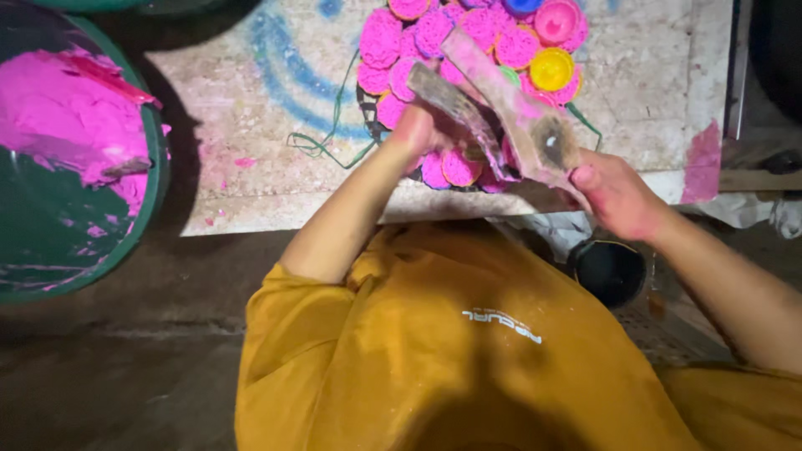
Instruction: The person scoops pink paste from a green basin using a pink spatula and fills a handheld metal mold. They press the mold onto a tray of colorful circular cake decorations, release the paste, and repeat the process across multiple units.
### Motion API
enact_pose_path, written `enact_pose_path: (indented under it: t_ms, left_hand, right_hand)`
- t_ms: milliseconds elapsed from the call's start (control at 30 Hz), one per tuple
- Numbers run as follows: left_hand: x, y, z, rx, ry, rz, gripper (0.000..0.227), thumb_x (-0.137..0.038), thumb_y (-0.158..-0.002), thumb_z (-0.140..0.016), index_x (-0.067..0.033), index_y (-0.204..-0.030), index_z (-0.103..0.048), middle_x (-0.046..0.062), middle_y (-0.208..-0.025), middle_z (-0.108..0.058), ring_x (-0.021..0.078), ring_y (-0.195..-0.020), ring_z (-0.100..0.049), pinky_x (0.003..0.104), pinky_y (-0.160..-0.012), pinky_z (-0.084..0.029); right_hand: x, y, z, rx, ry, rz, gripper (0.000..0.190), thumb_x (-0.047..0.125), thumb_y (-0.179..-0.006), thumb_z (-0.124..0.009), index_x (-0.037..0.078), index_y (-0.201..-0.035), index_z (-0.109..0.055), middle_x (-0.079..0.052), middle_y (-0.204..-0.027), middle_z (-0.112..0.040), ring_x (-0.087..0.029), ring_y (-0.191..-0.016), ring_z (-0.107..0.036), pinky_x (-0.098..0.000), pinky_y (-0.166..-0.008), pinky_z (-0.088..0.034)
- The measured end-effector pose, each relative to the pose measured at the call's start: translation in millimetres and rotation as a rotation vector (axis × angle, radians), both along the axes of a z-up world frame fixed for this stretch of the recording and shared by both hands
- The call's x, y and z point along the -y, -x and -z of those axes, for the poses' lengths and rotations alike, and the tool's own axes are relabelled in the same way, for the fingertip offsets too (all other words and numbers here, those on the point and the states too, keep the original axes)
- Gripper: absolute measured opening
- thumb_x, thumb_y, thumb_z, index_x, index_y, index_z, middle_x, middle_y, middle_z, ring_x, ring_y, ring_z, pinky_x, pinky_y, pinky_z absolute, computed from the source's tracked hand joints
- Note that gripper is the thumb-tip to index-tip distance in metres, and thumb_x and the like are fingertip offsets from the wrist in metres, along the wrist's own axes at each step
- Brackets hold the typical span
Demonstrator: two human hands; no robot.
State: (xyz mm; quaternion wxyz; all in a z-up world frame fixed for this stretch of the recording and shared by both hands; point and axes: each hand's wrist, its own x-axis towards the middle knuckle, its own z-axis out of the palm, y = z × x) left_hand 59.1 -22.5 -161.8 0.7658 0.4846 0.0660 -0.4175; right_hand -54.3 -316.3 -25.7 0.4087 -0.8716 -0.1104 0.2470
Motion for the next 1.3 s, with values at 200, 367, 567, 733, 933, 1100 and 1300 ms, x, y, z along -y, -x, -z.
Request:
enact_pose_path:
  t_ms: [200,367,567,733,933,1100,1300]
  left_hand:
    - [-16,55,17,0.798,-0.178,-0.016,0.056,-0.020,-0.105,-0.046,-0.0069,-0.158,-0.033,0.005,-0.105,-0.077,0.0162,-0.066,-0.066,0.035,-0.057,-0.054]
    - [-39,86,-9,1.458,-0.874,0.257,0.075,-0.012,-0.092,-0.063,-0.0147,-0.162,-0.036,0.007,-0.086,-0.072,0.0250,-0.065,-0.066,0.041,-0.055,-0.052]
    - [-26,17,-65,0.964,-0.170,-0.029,0.087,-0.049,-0.082,-0.085,-0.0191,-0.153,-0.045,0.003,-0.120,-0.067,0.0151,-0.093,-0.071,0.032,-0.075,-0.058]
    - [42,-58,-80,0.141,1.157,-0.198,0.068,-0.066,-0.099,-0.048,-0.0055,-0.130,-0.054,0.006,-0.116,-0.058,0.0215,-0.116,-0.057,0.041,-0.110,-0.046]
    - [71,-91,-65,0.144,1.306,-0.390,0.051,-0.061,-0.107,-0.041,-0.0118,-0.096,-0.049,0.000,-0.085,-0.044,0.0174,-0.084,-0.047,0.040,-0.093,-0.045]
    - [67,-108,-39,0.149,1.286,-0.405,0.052,-0.062,-0.104,-0.039,-0.0143,-0.086,-0.047,-0.001,-0.077,-0.043,0.0162,-0.076,-0.045,0.041,-0.086,-0.048]
    - [78,-107,-30,0.141,1.248,-0.456,0.050,-0.060,-0.103,-0.040,-0.0152,-0.083,-0.048,-0.002,-0.073,-0.043,0.0155,-0.070,-0.045,0.042,-0.081,-0.049]
  right_hand:
    - [11,12,44,-0.056,-0.296,0.256,0.071,0.069,-0.104,-0.042,0.001,-0.107,-0.061,-0.007,-0.088,-0.062,-0.018,-0.080,-0.059,-0.0331,-0.072,-0.048]
    - [53,14,66,-0.044,-0.395,0.375,0.086,0.076,-0.104,-0.033,-0.003,-0.119,-0.063,-0.010,-0.094,-0.066,-0.017,-0.084,-0.065,-0.0333,-0.079,-0.053]
    - [75,-11,33,-0.232,-0.388,0.342,0.089,0.074,-0.100,-0.020,0.002,-0.134,-0.058,-0.008,-0.100,-0.069,-0.016,-0.086,-0.066,-0.0318,-0.080,-0.054]
    - [52,-48,10,-0.623,-0.211,0.191,0.079,0.067,-0.103,-0.027,0.000,-0.114,-0.067,-0.010,-0.085,-0.070,-0.020,-0.078,-0.066,-0.0354,-0.076,-0.054]
    - [31,-85,-15,-0.361,0.300,0.184,0.083,0.067,-0.104,-0.020,0.002,-0.091,-0.070,-0.013,-0.072,-0.069,-0.026,-0.067,-0.066,-0.0406,-0.069,-0.054]
    - [7,-84,-9,-0.191,0.287,0.205,0.076,0.066,-0.103,-0.027,0.002,-0.088,-0.067,-0.012,-0.069,-0.067,-0.026,-0.066,-0.066,-0.0421,-0.068,-0.053]
    - [2,-83,-16,-0.070,0.394,0.189,0.069,0.059,-0.106,-0.033,0.001,-0.088,-0.065,-0.014,-0.069,-0.066,-0.029,-0.068,-0.066,-0.0450,-0.070,-0.052]
